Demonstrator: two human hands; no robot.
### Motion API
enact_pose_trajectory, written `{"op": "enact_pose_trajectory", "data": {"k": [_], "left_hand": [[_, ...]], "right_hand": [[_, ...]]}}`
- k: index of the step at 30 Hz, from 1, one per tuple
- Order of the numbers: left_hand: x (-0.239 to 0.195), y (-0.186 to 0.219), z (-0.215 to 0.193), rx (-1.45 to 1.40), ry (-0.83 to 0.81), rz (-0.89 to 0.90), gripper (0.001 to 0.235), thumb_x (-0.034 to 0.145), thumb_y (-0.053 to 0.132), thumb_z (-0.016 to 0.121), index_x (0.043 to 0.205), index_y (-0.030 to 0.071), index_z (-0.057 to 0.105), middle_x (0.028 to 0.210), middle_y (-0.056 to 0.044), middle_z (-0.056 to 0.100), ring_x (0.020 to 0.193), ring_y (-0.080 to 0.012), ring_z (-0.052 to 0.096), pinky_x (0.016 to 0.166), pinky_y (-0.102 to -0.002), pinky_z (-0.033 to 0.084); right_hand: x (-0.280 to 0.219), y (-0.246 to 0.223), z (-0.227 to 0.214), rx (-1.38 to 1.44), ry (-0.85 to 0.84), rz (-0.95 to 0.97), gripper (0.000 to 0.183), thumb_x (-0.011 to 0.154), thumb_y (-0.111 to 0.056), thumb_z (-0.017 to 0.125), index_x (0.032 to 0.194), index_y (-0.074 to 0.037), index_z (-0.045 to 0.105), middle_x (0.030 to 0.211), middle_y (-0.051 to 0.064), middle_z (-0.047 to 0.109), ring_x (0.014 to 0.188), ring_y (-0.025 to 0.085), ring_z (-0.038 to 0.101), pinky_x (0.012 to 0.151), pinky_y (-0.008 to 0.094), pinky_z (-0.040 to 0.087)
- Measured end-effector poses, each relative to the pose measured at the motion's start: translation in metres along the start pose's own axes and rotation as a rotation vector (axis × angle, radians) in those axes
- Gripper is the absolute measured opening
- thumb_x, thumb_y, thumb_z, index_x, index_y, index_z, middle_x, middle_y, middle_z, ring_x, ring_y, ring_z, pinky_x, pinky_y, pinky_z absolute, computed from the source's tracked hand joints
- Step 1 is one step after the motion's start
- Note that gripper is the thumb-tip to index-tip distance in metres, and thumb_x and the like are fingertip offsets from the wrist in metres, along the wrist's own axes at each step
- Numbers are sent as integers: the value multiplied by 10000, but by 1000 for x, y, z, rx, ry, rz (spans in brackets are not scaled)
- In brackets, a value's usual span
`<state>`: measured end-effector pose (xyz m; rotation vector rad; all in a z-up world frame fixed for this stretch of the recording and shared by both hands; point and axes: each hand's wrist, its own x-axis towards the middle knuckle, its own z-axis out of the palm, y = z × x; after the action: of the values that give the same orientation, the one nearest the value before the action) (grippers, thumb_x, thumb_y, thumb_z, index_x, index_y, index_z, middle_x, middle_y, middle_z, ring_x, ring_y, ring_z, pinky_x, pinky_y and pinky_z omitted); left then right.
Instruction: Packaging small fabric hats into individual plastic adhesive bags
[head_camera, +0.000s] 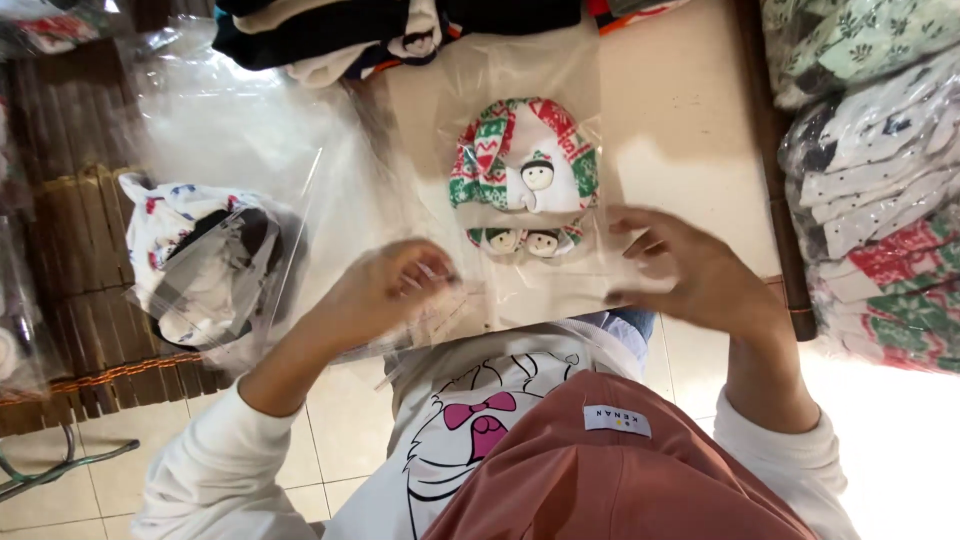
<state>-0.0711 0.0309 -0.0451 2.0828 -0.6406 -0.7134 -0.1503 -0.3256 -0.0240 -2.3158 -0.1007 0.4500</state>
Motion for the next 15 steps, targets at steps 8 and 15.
{"op": "enact_pose_trajectory", "data": {"k": [8,15], "left_hand": [[49,-47,22,-632,68,-416,642,960,318,663,1442,1,380,1045,-185,705,793,-249,753,705,-358,667],[52,-54,32,-637,43,-269,633,836,67,722,1407,39,451,872,-125,671,776,-202,736,701,-322,669]], "right_hand": [[55,67,45,707,119,109,599,982,-32,542,1535,-145,343,900,146,675,666,242,699,496,383,638],[38,27,17,178,374,68,596,917,-33,680,1475,-167,516,888,84,691,733,218,663,538,354,588]]}}
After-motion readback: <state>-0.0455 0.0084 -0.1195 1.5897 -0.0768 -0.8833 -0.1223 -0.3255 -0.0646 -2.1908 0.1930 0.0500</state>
